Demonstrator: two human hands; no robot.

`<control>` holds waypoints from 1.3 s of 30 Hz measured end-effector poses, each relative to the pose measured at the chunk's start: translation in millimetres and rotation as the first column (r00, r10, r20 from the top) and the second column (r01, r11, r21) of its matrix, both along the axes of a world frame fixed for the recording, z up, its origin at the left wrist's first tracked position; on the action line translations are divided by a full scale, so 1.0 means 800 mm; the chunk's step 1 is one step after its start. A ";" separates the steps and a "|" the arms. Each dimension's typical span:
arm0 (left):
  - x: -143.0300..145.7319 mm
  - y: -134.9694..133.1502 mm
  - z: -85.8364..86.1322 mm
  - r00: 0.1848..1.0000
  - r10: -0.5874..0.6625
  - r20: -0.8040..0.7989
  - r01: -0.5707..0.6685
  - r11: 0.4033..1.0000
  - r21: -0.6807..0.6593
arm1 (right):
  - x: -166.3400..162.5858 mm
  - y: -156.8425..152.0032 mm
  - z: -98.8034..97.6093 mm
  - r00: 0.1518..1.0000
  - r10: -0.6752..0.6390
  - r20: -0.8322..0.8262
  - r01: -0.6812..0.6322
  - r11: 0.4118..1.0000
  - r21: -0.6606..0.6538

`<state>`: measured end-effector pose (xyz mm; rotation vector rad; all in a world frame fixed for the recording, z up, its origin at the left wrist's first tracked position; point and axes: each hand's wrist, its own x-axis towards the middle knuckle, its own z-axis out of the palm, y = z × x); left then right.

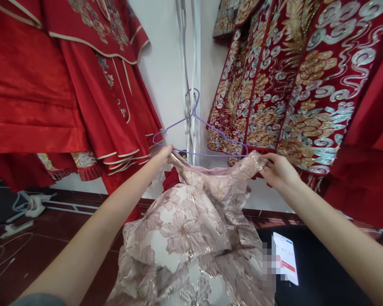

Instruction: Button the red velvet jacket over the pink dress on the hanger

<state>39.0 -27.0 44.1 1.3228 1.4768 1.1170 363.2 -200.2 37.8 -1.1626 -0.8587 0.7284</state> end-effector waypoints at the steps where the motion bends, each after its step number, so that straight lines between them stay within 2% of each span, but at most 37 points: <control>1: -0.001 -0.001 0.001 1.000 0.007 0.008 -0.007 1.000 -0.001 | -0.005 0.000 0.004 0.993 0.017 -0.119 -0.020 1.000 -0.018; 3: -0.003 -0.004 0.002 1.000 0.011 0.024 -0.011 1.000 0.002 | -0.015 0.000 0.015 0.965 0.061 -0.255 -0.066 0.998 -0.010; 4: -0.002 -0.006 0.003 1.000 0.006 0.030 -0.006 1.000 -0.003 | -0.021 0.002 0.022 0.969 0.084 -0.231 -0.081 0.996 0.020; 7: 0.002 -0.012 0.002 0.998 -0.044 0.044 0.047 0.997 -0.061 | -0.035 0.015 0.050 0.994 0.081 0.075 -0.088 0.992 0.095; 9: 0.006 -0.017 0.001 0.995 -0.088 0.050 0.093 0.988 -0.124 | -0.045 0.030 0.069 0.932 0.062 0.358 -0.103 0.990 0.099; 11: 0.009 -0.021 0.000 0.990 -0.126 0.060 0.135 0.974 -0.182 | -0.054 0.046 0.084 0.780 0.065 0.622 -0.130 0.990 0.059; 14: 0.009 -0.027 0.004 0.982 -0.168 0.085 0.184 0.954 -0.236 | -0.065 0.061 0.092 0.428 -0.021 0.904 -0.033 0.999 0.038; 16: 0.004 -0.030 0.010 0.976 -0.191 0.109 0.213 0.944 -0.252 | -0.068 0.064 0.089 0.211 -0.055 0.976 0.061 0.997 0.042; 17: 0.000 -0.032 0.014 0.972 -0.200 0.119 0.225 0.941 -0.254 | -0.067 0.064 0.086 0.139 -0.056 0.989 0.090 0.995 0.044; 19: -0.012 -0.036 0.023 0.957 -0.240 0.166 0.276 0.926 -0.256 | -0.062 0.064 0.080 0.054 -0.081 0.995 0.105 0.992 0.075; 22: -0.044 -0.042 0.031 0.908 -0.188 0.376 0.266 0.949 -0.169 | -0.047 0.070 0.078 0.020 -0.182 0.983 0.126 0.976 0.178; 24: -0.070 -0.044 0.032 0.847 -0.088 0.524 0.153 0.985 -0.082 | -0.035 0.076 0.081 0.036 -0.216 0.976 0.136 0.968 0.209; 27: -0.099 -0.042 0.028 0.774 0.001 0.634 0.018 1.000 -0.025 | -0.021 0.083 0.087 0.043 -0.260 0.965 0.100 0.962 0.255; 30: -0.106 -0.033 0.025 0.718 0.049 0.694 -0.049 0.999 -0.019 | -0.013 0.087 0.089 0.030 -0.318 0.948 0.049 0.947 0.316; 33: -0.097 -0.022 0.025 0.689 0.092 0.719 -0.099 0.995 -0.032 | -0.009 0.090 0.088 0.016 -0.353 0.936 0.025 0.936 0.352; 39: -0.091 -0.009 0.020 0.686 0.186 0.704 -0.132 0.983 -0.131 | -0.011 0.093 0.085 0.016 -0.348 0.937 0.033 0.937 0.347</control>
